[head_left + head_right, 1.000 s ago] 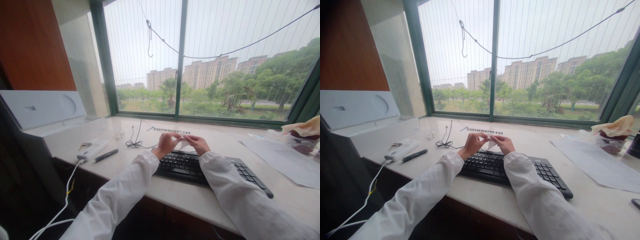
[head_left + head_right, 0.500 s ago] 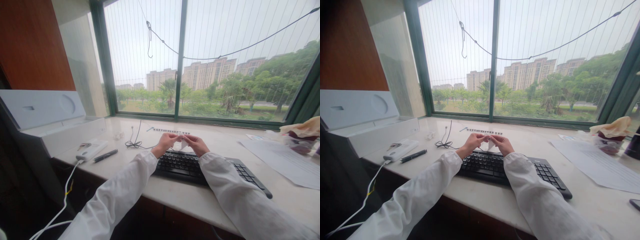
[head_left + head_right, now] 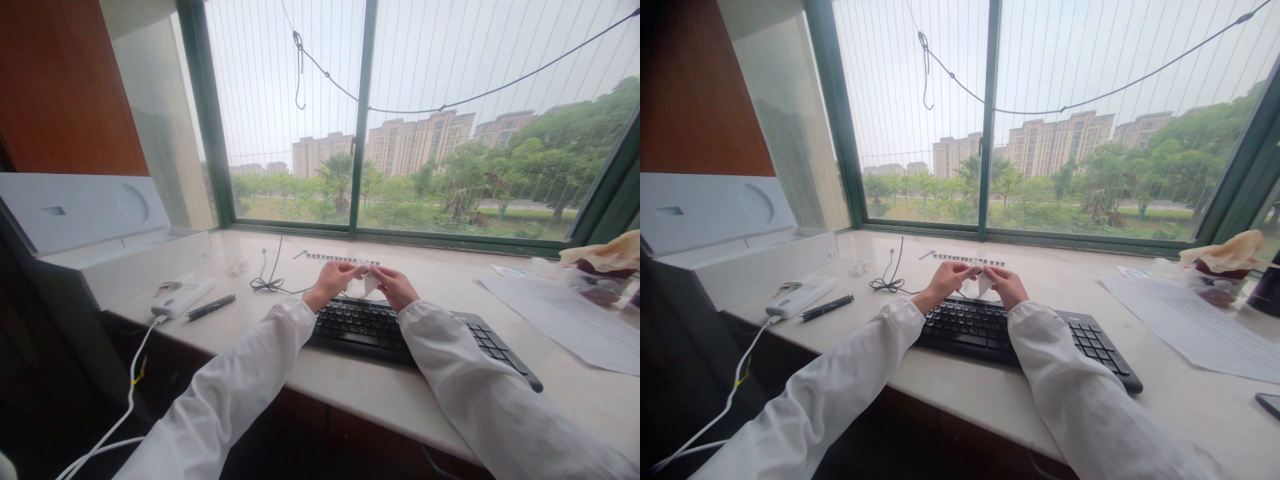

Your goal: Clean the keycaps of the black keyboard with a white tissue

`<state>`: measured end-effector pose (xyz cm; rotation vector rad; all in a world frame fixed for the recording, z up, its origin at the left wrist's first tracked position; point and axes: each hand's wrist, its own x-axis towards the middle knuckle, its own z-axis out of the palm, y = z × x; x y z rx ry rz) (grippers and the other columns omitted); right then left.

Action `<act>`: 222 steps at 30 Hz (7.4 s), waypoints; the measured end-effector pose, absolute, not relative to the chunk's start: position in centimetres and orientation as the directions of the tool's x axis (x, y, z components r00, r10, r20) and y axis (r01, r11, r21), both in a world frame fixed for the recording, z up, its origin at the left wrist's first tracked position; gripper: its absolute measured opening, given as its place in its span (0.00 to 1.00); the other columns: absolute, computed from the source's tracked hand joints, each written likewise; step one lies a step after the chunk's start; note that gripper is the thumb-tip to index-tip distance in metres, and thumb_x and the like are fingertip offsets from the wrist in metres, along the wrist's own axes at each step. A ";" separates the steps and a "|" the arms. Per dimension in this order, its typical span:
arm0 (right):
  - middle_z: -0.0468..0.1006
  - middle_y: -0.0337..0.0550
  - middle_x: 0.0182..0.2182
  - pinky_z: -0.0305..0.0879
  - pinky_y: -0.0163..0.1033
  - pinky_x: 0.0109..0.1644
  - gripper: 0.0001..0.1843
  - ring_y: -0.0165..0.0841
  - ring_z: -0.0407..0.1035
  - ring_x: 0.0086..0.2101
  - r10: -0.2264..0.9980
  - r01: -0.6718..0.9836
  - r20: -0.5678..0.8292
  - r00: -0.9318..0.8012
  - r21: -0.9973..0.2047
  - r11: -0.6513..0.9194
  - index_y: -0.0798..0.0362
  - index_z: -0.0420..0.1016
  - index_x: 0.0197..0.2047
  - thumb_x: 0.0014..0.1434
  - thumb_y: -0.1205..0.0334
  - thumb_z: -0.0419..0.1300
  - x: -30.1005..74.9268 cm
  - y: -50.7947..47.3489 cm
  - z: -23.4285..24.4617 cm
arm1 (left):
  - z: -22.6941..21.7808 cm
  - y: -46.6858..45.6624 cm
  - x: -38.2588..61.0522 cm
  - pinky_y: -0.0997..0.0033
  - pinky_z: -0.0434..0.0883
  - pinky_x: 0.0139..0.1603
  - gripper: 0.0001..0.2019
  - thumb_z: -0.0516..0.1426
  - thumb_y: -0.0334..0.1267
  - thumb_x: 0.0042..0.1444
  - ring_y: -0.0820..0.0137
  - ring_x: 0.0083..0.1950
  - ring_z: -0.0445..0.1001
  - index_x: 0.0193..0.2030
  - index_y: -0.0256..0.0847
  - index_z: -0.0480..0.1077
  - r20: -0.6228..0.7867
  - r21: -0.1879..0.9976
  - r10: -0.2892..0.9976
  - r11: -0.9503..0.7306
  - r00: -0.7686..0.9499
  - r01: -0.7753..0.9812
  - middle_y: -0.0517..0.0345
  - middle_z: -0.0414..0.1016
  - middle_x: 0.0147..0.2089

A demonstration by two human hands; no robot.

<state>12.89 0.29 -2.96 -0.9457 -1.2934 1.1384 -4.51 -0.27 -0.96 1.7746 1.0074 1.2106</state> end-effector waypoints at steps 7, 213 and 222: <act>0.82 0.48 0.37 0.64 0.39 0.39 0.32 0.37 0.72 0.36 0.964 -0.093 0.215 -0.156 -0.975 0.202 0.54 0.82 0.43 0.40 0.40 0.70 12.8 0.2 -3.1 | -1.1 -0.1 -4.7 0.80 0.63 0.19 0.24 0.60 0.57 0.52 0.80 0.21 0.64 0.37 0.34 0.80 0.365 0.875 0.888 -0.430 0.279 0.224 0.51 0.80 0.35; 0.81 0.44 0.27 0.65 0.36 0.31 0.28 0.33 0.72 0.26 0.961 -0.123 0.066 -0.267 -0.992 0.034 0.57 0.82 0.36 0.39 0.43 0.72 13.3 1.1 -4.3 | -1.9 -0.6 -4.8 0.74 0.69 0.36 0.12 0.64 0.48 0.51 0.69 0.34 0.77 0.36 0.43 0.77 0.641 0.548 0.721 -0.671 0.265 0.499 0.57 0.81 0.37; 0.81 0.43 0.26 0.63 0.35 0.30 0.29 0.31 0.70 0.25 0.957 -0.073 0.087 -0.275 -0.995 0.070 0.58 0.82 0.36 0.36 0.44 0.74 13.8 0.6 -3.6 | -2.0 -0.5 -4.8 0.75 0.70 0.36 0.10 0.63 0.47 0.52 0.69 0.36 0.77 0.35 0.43 0.78 0.648 0.543 0.713 -0.679 0.266 0.495 0.58 0.81 0.38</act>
